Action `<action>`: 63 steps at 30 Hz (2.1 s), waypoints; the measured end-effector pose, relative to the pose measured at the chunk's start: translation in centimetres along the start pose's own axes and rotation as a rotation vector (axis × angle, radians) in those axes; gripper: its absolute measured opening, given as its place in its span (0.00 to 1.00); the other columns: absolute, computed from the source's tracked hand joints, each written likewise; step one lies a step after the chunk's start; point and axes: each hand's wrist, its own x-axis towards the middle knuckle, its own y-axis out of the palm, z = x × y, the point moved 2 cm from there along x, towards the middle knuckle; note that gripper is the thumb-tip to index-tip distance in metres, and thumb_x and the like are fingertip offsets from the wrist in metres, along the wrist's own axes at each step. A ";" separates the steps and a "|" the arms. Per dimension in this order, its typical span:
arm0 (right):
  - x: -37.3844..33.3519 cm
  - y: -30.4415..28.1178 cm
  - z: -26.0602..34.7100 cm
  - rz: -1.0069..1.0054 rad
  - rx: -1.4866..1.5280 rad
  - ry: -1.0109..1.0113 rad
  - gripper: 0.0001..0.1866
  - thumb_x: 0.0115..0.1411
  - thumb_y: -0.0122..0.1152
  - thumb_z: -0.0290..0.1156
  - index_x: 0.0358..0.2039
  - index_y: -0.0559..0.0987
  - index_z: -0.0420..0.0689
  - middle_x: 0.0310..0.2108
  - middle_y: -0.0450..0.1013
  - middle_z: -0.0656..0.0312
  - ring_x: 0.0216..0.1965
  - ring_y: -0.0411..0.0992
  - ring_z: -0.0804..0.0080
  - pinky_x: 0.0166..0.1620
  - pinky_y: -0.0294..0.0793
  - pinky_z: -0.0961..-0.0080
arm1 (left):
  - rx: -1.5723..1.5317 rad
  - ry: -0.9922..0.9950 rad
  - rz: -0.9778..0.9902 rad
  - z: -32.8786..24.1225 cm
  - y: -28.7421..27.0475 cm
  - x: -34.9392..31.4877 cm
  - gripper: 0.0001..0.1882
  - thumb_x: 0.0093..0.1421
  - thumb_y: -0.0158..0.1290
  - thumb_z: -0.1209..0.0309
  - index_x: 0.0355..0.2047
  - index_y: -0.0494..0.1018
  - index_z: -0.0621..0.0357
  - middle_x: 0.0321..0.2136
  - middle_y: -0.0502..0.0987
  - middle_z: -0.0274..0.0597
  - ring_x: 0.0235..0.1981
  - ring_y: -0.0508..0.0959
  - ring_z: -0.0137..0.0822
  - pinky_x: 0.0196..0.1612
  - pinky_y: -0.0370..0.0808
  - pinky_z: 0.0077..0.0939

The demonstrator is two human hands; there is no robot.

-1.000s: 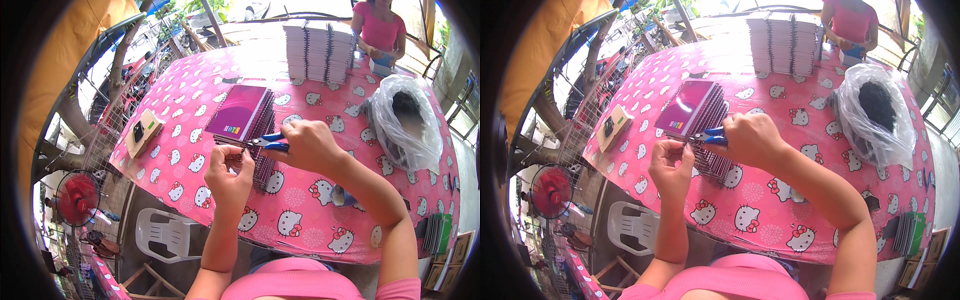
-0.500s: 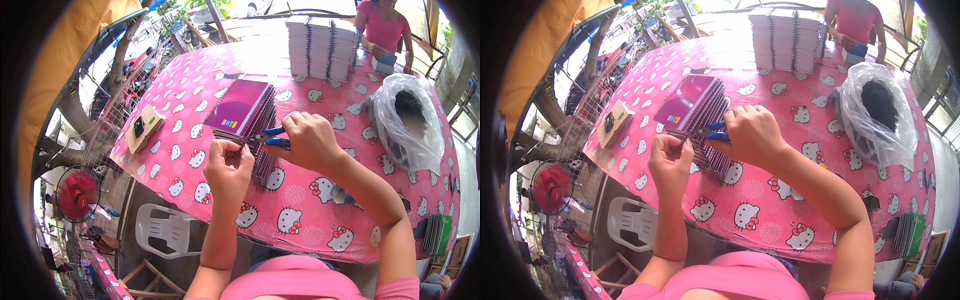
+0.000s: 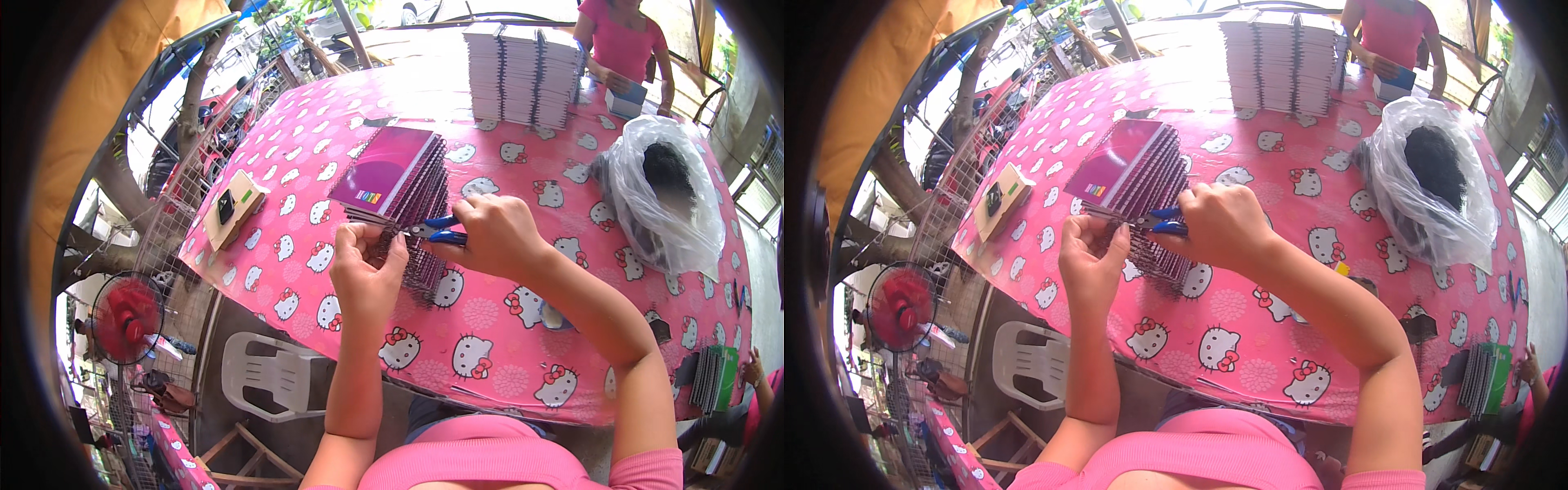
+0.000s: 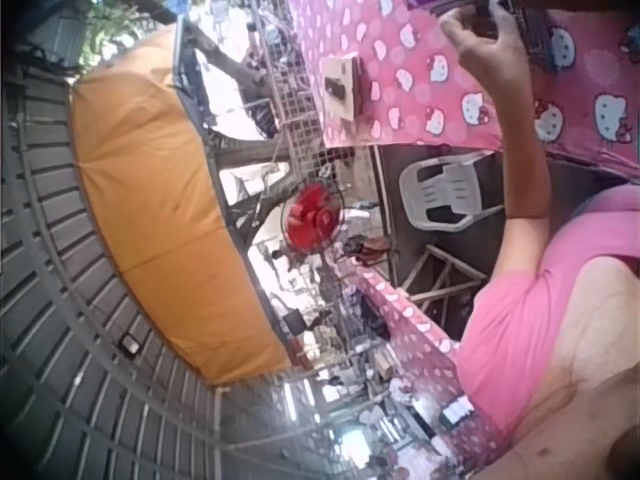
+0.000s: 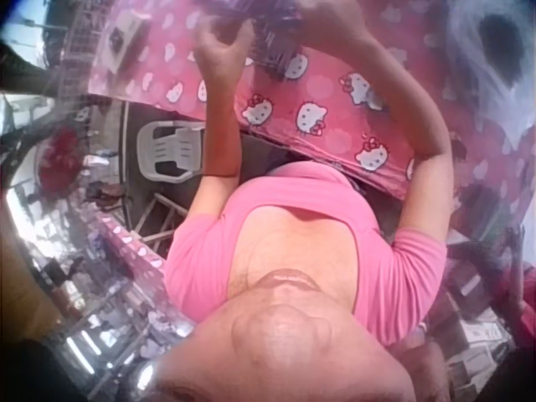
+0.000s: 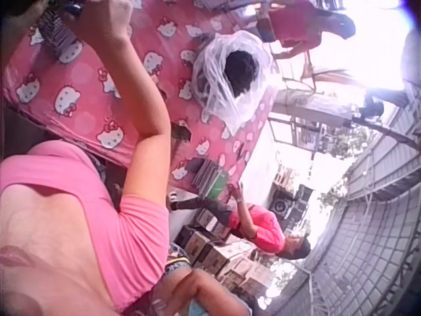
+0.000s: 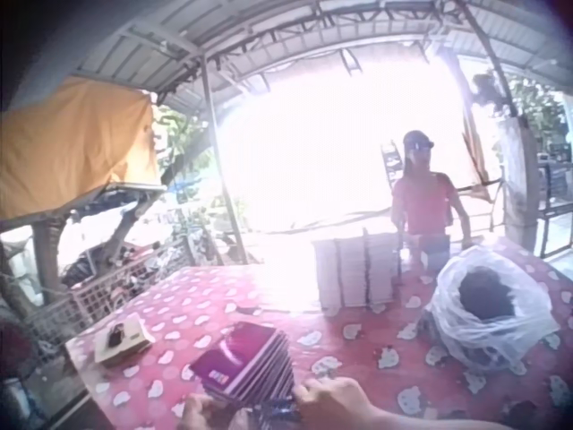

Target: The person uses a pair of snips to trim excess plastic coil from a stack of spiral-bound notebooks on a table. The person handles the notebooks one by one, aligning them and clipping the ends of the spiral spines before placing them in a pile.

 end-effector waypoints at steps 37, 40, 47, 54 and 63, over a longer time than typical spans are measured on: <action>-1.2 1.6 -2.9 -0.557 -0.191 -0.341 0.28 0.51 0.62 0.59 0.19 0.77 0.42 0.18 0.74 0.59 0.19 0.75 0.63 0.24 0.74 0.67 | -0.002 -0.155 0.083 0.7 -0.1 -0.1 0.17 0.54 0.60 0.74 0.40 0.67 0.64 0.30 0.78 0.43 0.30 0.76 0.27 0.35 0.73 0.22; 0.0 1.9 -1.9 -0.392 -0.158 -0.242 0.27 0.50 0.65 0.57 0.20 0.77 0.42 0.19 0.74 0.60 0.21 0.75 0.64 0.26 0.73 0.68 | 0.098 -0.106 0.099 0.7 -0.1 0.0 0.18 0.54 0.61 0.74 0.41 0.67 0.64 0.31 0.78 0.42 0.31 0.76 0.26 0.36 0.73 0.23; -1.9 1.9 -2.2 -0.179 -0.093 -0.099 0.30 0.53 0.59 0.60 0.21 0.77 0.41 0.18 0.74 0.58 0.22 0.75 0.63 0.27 0.74 0.68 | -0.035 -0.282 0.092 2.0 -0.8 0.0 0.20 0.54 0.62 0.72 0.43 0.67 0.64 0.30 0.78 0.42 0.31 0.76 0.26 0.35 0.72 0.23; -0.6 3.5 -1.4 -0.132 -0.026 -0.119 0.26 0.50 0.65 0.57 0.18 0.75 0.43 0.17 0.72 0.61 0.19 0.74 0.64 0.23 0.72 0.68 | 0.047 -0.203 0.118 2.3 -0.5 -0.3 0.20 0.54 0.62 0.71 0.43 0.67 0.63 0.29 0.78 0.41 0.30 0.76 0.26 0.33 0.73 0.23; -2.0 2.9 -2.5 -0.530 -0.187 -0.314 0.26 0.49 0.66 0.56 0.18 0.75 0.43 0.18 0.73 0.59 0.19 0.74 0.62 0.23 0.73 0.68 | 0.087 -0.237 0.174 2.3 -0.4 -0.8 0.21 0.54 0.62 0.70 0.44 0.66 0.60 0.29 0.76 0.38 0.27 0.74 0.23 0.19 0.69 0.15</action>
